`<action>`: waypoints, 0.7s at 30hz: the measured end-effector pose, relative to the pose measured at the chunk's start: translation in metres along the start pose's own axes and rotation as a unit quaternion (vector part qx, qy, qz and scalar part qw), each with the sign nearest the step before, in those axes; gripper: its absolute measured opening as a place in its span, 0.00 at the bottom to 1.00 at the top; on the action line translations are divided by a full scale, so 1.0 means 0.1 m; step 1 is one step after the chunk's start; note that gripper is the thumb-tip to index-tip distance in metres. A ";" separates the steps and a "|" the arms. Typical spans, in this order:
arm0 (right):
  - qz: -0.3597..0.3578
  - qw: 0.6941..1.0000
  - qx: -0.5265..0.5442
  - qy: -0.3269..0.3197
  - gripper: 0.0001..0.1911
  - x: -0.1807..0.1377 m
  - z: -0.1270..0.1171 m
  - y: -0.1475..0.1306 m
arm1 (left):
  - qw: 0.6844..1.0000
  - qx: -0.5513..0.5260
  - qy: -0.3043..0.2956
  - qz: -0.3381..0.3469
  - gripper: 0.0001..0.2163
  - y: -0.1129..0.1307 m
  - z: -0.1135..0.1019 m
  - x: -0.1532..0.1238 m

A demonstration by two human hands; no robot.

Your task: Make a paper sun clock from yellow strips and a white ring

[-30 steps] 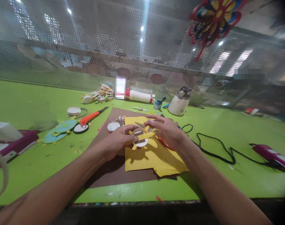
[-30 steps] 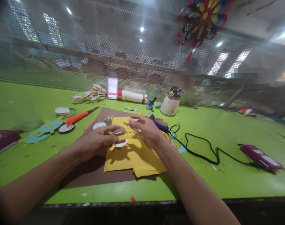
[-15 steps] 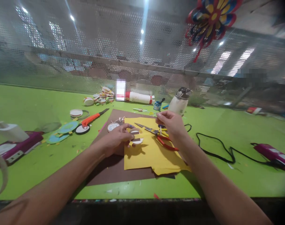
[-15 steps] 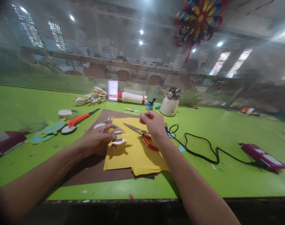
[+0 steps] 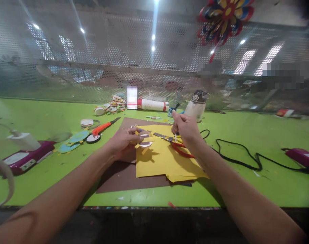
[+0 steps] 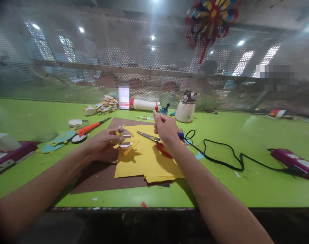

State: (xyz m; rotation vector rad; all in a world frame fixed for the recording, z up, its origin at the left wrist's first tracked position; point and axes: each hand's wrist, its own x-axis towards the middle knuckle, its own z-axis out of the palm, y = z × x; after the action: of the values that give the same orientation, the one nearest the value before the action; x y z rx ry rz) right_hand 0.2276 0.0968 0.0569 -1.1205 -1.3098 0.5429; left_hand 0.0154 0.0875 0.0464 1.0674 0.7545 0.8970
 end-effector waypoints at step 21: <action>0.079 0.938 -0.112 -0.318 0.18 -0.30 0.09 -0.34 | 0.988 0.152 -0.015 0.024 0.20 -0.03 -0.04 0.00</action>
State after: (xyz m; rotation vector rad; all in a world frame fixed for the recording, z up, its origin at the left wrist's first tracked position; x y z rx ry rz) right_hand 0.2031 0.0602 0.0706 -1.2997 -1.8836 0.9463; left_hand 0.0126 0.0890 0.0426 1.3695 0.8601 0.8211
